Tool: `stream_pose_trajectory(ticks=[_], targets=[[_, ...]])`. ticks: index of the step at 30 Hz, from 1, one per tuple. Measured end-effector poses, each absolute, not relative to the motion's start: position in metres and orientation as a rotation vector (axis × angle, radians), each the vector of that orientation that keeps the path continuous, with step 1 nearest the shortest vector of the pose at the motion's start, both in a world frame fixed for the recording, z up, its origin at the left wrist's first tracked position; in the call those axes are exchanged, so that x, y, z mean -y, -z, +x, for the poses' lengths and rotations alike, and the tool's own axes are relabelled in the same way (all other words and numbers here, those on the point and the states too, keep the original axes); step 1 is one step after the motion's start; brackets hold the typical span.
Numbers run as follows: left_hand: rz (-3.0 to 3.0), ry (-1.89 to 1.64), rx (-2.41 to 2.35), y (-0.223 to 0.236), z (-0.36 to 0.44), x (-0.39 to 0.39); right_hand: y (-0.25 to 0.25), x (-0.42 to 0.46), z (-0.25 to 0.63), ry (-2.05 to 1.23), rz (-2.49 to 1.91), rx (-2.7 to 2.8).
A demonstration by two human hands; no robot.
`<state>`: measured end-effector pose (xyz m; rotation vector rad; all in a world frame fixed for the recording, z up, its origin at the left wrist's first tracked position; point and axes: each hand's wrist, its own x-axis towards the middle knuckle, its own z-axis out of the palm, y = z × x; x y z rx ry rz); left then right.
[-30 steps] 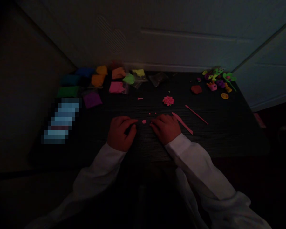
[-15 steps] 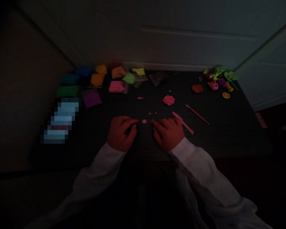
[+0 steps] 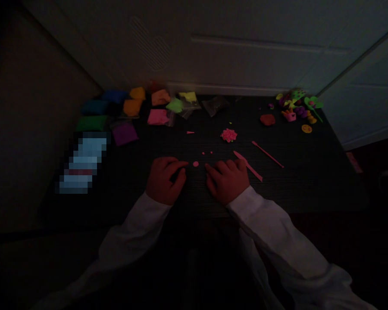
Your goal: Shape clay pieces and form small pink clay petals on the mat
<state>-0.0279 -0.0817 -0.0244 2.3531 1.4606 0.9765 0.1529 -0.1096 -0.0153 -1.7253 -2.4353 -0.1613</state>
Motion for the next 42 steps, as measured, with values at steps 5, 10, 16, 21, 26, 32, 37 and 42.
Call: stream_pose_trajectory(ticks=[5,10,16,21,26,32,37,42], targets=[[2.369,-0.968,-1.449,0.0233,-0.0281,0.0815,0.0127,0.1099,0.1514,0.175,-1.723,2.473],[2.365,-0.975,-1.455,0.0238,-0.0276,0.0815,0.0117,0.1094,0.1506,0.172,-1.699,2.487],[2.358,-0.974,-1.435,0.0241,-0.0282,0.0814,0.0131,0.1085,0.1505,0.138,-1.702,2.46],[2.343,-0.968,-1.448,0.0249,-0.0287,0.0817,0.0137,0.1078,0.1519,0.072,-1.687,2.414],[2.346,-0.97,-1.456,0.0247,-0.0287,0.0819,0.0149,0.1071,0.1543,0.046,-1.662,2.362],[2.354,-0.973,-1.427,0.025,-0.0286,0.0814,0.0183,0.1048,0.1568,0.043,-1.57,2.327],[2.351,-0.975,-1.392,0.0258,-0.0277,0.082,0.0199,0.1017,0.157,-0.025,-1.497,2.169],[2.345,-0.984,-1.395,0.0255,-0.0274,0.0823,0.0199,0.1009,0.1576,-0.035,-1.488,2.148]])
